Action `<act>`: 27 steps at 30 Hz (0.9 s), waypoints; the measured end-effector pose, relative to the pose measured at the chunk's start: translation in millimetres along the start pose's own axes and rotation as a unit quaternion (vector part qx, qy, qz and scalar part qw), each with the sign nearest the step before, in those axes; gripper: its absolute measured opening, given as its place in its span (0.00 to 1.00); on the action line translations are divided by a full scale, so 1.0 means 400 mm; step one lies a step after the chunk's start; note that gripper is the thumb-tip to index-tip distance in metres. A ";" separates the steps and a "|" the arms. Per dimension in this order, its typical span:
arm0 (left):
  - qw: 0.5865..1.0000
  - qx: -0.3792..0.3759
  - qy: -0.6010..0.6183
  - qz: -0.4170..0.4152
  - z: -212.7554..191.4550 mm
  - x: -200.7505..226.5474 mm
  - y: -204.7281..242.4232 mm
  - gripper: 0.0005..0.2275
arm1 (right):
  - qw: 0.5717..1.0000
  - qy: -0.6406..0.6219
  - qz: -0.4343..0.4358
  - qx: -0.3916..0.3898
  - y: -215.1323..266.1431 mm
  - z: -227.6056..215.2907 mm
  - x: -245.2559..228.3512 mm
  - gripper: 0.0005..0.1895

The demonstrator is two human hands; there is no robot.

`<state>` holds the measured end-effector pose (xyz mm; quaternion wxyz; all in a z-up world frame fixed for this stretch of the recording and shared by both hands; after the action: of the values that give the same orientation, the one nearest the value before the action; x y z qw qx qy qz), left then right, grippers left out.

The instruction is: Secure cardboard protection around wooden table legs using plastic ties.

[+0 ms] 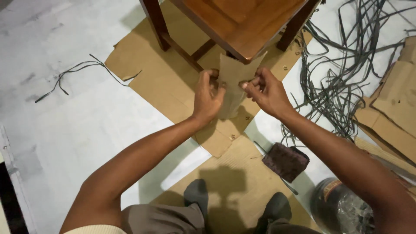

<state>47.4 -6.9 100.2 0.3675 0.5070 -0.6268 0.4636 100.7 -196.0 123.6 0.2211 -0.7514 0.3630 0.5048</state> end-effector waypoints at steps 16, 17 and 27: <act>0.994 -0.077 0.010 -0.081 0.051 -0.080 0.017 0.26 | 1.000 0.001 -0.021 0.022 0.016 0.034 0.032 0.27; 0.991 -0.084 0.008 -0.102 0.055 -0.098 0.019 0.28 | 1.000 -0.007 -0.015 0.013 0.013 0.039 0.049 0.28; 0.970 -0.120 -0.012 -0.211 0.033 -0.018 0.060 0.40 | 0.999 0.001 0.027 0.023 0.045 0.040 0.035 0.37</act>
<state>25.7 -16.1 84.6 0.5077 0.5855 -0.5610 0.2911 80.5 -200.7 105.0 0.2239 -0.7362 0.3950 0.5018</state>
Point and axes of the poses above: each hand's wrist, its own y-axis away from the middle knuckle, its own z-axis out of the palm, x = y × z, the point moved 6 cm from there along -y, towards the middle knuckle, and after that the axes turned 14 degrees about -x, right-handed, at the moved point
